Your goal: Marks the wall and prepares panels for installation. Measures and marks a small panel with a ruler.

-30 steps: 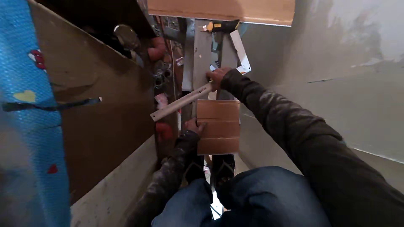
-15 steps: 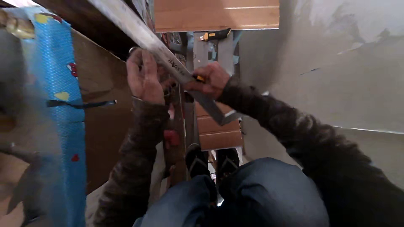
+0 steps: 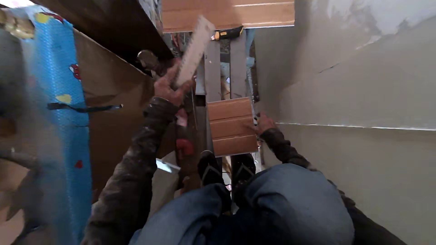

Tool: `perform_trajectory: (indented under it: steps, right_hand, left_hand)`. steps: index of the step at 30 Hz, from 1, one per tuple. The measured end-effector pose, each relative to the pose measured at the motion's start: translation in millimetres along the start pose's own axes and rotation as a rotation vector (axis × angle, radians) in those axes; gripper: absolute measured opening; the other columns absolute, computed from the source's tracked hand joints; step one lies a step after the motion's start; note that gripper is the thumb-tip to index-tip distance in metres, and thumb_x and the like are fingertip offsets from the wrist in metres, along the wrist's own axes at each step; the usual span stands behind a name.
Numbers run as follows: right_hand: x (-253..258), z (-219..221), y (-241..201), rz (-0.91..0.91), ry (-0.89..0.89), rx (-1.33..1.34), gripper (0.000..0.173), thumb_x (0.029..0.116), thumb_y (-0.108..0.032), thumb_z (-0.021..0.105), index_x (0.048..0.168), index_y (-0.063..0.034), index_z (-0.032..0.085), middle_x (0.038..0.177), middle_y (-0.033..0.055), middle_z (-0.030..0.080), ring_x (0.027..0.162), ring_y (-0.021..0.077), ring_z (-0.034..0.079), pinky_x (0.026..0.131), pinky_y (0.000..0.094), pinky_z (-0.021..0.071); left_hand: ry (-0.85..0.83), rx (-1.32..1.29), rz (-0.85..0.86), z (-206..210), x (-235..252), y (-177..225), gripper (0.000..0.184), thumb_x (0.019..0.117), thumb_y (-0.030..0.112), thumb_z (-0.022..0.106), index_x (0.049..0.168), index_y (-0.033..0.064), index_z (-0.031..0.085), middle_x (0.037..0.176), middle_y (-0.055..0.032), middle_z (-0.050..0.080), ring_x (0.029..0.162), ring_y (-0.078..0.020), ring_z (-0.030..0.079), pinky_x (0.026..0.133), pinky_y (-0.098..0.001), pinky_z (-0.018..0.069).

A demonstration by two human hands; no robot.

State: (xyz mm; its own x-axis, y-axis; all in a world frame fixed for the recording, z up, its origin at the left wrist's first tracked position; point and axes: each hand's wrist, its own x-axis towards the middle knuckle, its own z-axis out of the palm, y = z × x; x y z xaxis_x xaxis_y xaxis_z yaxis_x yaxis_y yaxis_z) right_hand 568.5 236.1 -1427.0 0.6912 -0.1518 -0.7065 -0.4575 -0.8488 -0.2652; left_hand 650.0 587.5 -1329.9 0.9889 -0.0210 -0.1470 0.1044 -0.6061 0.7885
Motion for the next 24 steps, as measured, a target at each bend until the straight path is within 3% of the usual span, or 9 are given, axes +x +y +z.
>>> perform_trajectory:
  steps: [3, 6, 7, 8, 9, 11, 15, 20, 24]
  right_hand:
    - [17.1, 38.6, 36.2, -0.034, -0.025, 0.123, 0.081, 0.0862, -0.049, 0.081, 0.146, -0.0042, 0.048, 0.128, 0.0278, 0.064, 0.119, 0.0470, 0.062, 0.101, 0.0672, 0.0473]
    - [31.9, 34.1, 49.4, -0.157, -0.021, 0.220, 0.066, 0.0915, -0.037, 0.078, 0.144, -0.0051, 0.054, 0.127, 0.0258, 0.066, 0.118, 0.0435, 0.064, 0.103, 0.0646, 0.0476]
    - [39.3, 28.0, 55.2, -0.213, -0.024, 0.213, 0.062, 0.0938, -0.035, 0.076, 0.145, -0.0064, 0.055, 0.127, 0.0249, 0.067, 0.115, 0.0420, 0.065, 0.102, 0.0633, 0.0485]
    - [47.1, 20.7, 60.2, -0.258, -0.027, 0.188, 0.059, 0.0961, -0.033, 0.073, 0.146, -0.0076, 0.054, 0.126, 0.0249, 0.067, 0.113, 0.0415, 0.066, 0.101, 0.0632, 0.0487]
    - [55.7, 13.4, 65.4, -0.297, -0.026, 0.157, 0.057, 0.0978, -0.032, 0.071, 0.147, -0.0088, 0.055, 0.127, 0.0249, 0.066, 0.113, 0.0419, 0.066, 0.101, 0.0638, 0.0480]
    - [70.0, 1.3, 74.2, -0.334, -0.017, 0.095, 0.057, 0.0986, -0.037, 0.069, 0.148, -0.0139, 0.055, 0.128, 0.0228, 0.067, 0.114, 0.0412, 0.066, 0.102, 0.0647, 0.0476]
    - [81.4, -12.4, 72.3, -0.370, -0.006, 0.013, 0.059, 0.0979, -0.039, 0.070, 0.149, -0.0146, 0.055, 0.124, 0.0230, 0.069, 0.113, 0.0411, 0.067, 0.102, 0.0642, 0.0481]
    - [79.9, -29.0, 48.7, -0.402, -0.029, -0.051, 0.058, 0.1001, -0.032, 0.068, 0.151, -0.0092, 0.051, 0.127, 0.0257, 0.067, 0.117, 0.0414, 0.065, 0.105, 0.0610, 0.0476]
    - [89.6, -41.7, 31.8, -0.335, -0.088, -0.069, 0.059, 0.1019, -0.032, 0.066, 0.155, -0.0139, 0.047, 0.132, 0.0251, 0.065, 0.121, 0.0408, 0.064, 0.106, 0.0602, 0.0472]
  left_hand:
    - [-0.116, 0.120, 0.009, 28.5, -7.0, -44.7, 0.065, 0.0935, 0.037, 0.075, 0.151, 0.0176, 0.053, 0.136, -0.0171, 0.066, 0.121, -0.0303, 0.067, 0.108, -0.0526, 0.0495]
    - [-0.193, 0.286, -0.065, 52.2, -23.0, -69.8, 0.060, 0.0955, 0.039, 0.072, 0.149, 0.0172, 0.056, 0.130, -0.0190, 0.069, 0.118, -0.0365, 0.068, 0.103, -0.0587, 0.0500]
    - [-0.319, 0.377, -0.207, 51.2, -25.2, -59.0, 0.060, 0.0990, 0.038, 0.067, 0.153, 0.0193, 0.050, 0.137, -0.0175, 0.065, 0.124, -0.0353, 0.064, 0.107, -0.0564, 0.0479]
    - [-0.584, 0.411, -0.454, 43.1, -15.2, -40.7, 0.065, 0.1045, 0.036, 0.059, 0.162, 0.0262, 0.031, 0.155, -0.0124, 0.050, 0.142, -0.0318, 0.049, 0.118, -0.0534, 0.0365]
    - [-0.368, 0.377, -0.281, 58.2, -32.5, -76.0, 0.061, 0.0999, 0.041, 0.066, 0.155, 0.0218, 0.047, 0.138, -0.0182, 0.064, 0.125, -0.0379, 0.063, 0.106, -0.0597, 0.0471]
    - [-0.241, 0.266, -0.174, 71.3, -43.4, -120.6, 0.061, 0.0965, 0.047, 0.069, 0.151, 0.0229, 0.053, 0.128, -0.0200, 0.069, 0.116, -0.0405, 0.068, 0.100, -0.0644, 0.0500]
    - [-0.226, 0.197, -0.302, 80.5, -53.5, -147.1, 0.061, 0.0947, 0.048, 0.071, 0.150, 0.0268, 0.054, 0.129, -0.0189, 0.069, 0.119, -0.0406, 0.066, 0.102, -0.0662, 0.0478]
    - [-0.334, 0.266, -0.369, 82.8, -58.3, -145.8, 0.056, 0.0980, 0.045, 0.066, 0.149, 0.0252, 0.054, 0.130, -0.0254, 0.066, 0.120, -0.0477, 0.063, 0.100, -0.0703, 0.0462]
    - [-0.329, 0.279, -0.386, 85.5, -53.6, -157.2, 0.057, 0.0971, 0.051, 0.066, 0.149, 0.0285, 0.055, 0.128, -0.0250, 0.067, 0.118, -0.0471, 0.064, 0.098, -0.0706, 0.0467]
